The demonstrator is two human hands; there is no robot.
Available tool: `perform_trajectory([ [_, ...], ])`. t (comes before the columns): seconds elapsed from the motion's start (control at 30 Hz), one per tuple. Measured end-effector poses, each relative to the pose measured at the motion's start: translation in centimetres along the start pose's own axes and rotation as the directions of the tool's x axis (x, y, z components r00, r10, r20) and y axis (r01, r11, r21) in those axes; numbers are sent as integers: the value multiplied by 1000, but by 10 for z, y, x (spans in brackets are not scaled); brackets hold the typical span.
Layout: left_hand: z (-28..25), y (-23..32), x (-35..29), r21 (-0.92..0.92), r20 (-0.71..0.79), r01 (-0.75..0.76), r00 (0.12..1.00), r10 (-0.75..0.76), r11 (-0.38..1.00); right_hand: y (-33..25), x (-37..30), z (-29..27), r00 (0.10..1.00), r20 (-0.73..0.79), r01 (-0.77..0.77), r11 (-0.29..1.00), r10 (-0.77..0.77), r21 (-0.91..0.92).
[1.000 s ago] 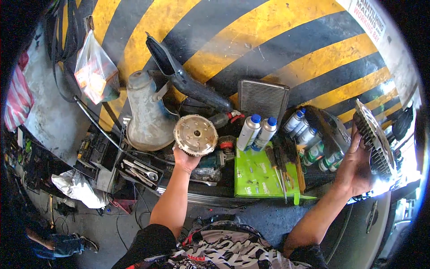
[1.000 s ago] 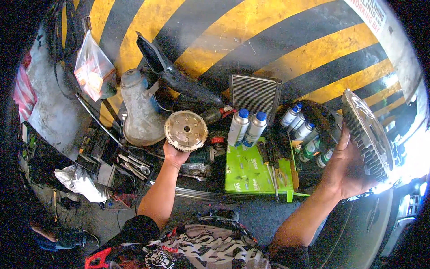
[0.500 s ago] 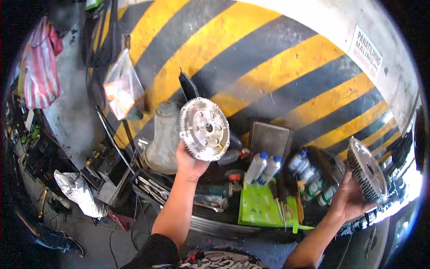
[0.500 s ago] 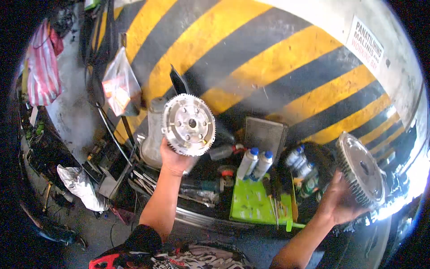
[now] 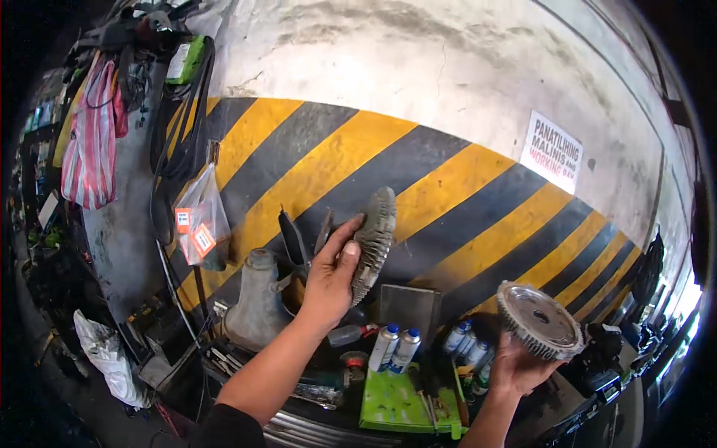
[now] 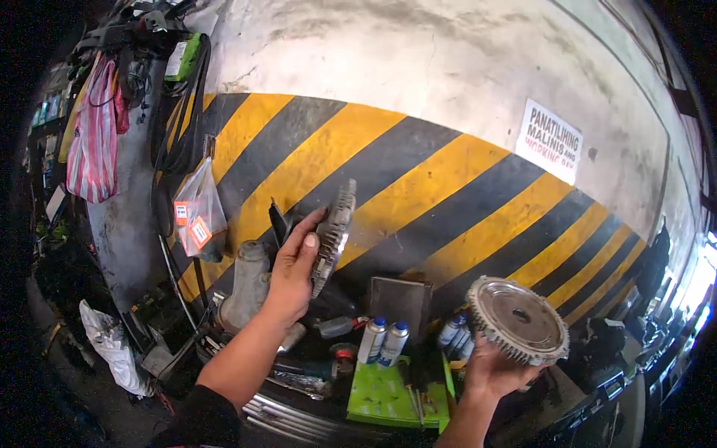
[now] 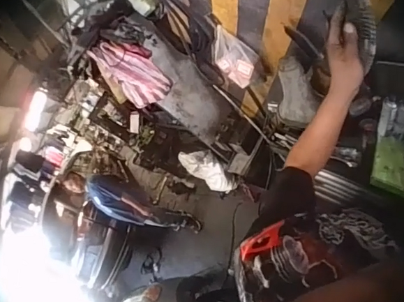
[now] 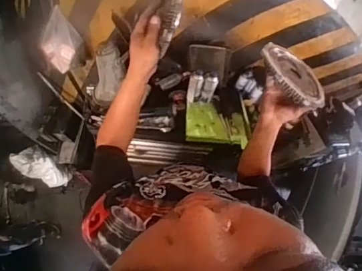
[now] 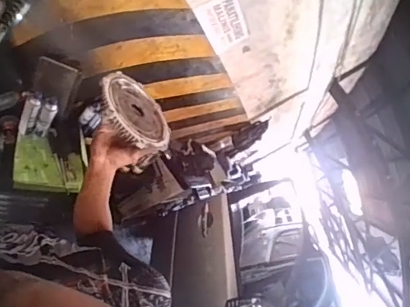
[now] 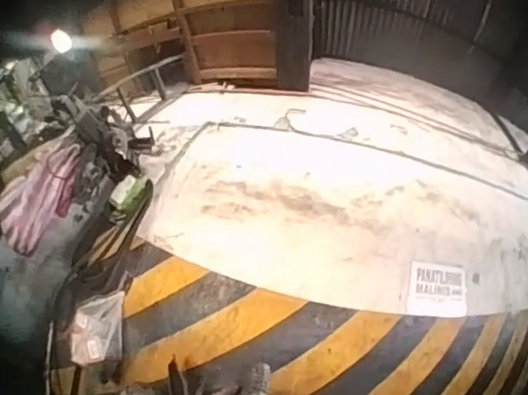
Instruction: Inspecting and cleaning automotive components, including flywheels and fan clutches.
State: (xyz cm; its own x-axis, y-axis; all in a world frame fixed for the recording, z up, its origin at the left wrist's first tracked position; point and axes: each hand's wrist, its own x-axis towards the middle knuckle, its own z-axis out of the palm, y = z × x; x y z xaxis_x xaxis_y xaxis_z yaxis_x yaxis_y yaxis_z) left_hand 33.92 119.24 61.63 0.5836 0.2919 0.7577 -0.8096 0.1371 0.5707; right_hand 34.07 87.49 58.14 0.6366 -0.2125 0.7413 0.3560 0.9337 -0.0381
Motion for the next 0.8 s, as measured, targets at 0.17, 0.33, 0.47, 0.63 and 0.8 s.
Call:
perform_trajectory([
  [0.17,33,11,-1,84,81,-30,996,23,996,-7,-2,13,997,-76,-6,999,10,51],
  [0.33,57,22,-4,-24,133,88,988,-84,996,-20,-1,6,992,-104,-70,998,70,5],
  [0.47,31,14,8,57,322,-59,946,38,997,-24,-6,5,991,-132,-20,999,23,25],
  [0.63,7,11,18,-114,548,25,835,42,993,-25,-15,-5,998,-62,-17,1000,16,-17],
  [0.8,-2,7,25,-138,658,61,752,45,988,-18,-22,-7,995,-98,19,1000,-19,-2],
])
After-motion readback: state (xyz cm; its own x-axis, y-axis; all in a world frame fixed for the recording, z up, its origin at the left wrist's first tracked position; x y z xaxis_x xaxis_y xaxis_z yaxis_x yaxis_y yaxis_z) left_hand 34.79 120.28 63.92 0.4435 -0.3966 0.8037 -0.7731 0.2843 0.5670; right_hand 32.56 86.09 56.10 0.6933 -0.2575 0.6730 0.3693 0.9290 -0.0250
